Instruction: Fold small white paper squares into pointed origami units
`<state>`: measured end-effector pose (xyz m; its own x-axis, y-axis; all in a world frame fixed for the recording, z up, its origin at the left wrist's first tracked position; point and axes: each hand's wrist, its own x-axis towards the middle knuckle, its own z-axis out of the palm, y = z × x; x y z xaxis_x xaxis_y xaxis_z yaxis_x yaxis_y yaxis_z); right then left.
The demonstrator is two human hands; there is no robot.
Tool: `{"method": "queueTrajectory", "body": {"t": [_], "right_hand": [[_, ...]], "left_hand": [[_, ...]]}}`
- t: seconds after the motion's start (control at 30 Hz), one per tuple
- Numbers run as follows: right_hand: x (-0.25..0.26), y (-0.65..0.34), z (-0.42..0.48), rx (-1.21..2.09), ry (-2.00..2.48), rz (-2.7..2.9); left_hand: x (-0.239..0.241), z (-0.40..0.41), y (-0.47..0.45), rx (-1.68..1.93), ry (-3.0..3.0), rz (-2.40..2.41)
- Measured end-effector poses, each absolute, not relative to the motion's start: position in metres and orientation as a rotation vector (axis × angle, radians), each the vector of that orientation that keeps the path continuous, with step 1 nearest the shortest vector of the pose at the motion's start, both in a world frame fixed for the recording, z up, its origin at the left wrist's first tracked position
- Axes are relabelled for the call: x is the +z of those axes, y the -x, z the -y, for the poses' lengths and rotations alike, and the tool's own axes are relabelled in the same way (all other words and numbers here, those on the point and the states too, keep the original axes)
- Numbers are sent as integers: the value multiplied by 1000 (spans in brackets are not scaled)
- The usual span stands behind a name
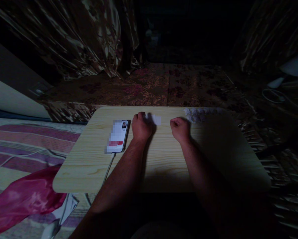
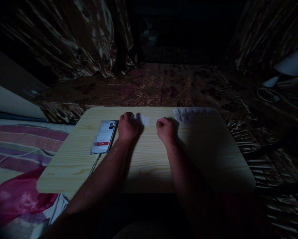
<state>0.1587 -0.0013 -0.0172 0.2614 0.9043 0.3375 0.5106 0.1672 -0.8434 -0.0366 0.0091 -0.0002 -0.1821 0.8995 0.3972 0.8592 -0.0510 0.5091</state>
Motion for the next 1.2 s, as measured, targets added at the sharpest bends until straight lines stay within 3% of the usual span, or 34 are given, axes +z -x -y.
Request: {"method": "queueTrajectory", "body": {"t": [1.2], "right_hand": [[-16,-157,2,519,1536,1401]], "left_hand": [[9,-4,32,941,-1970,-2184]]}}
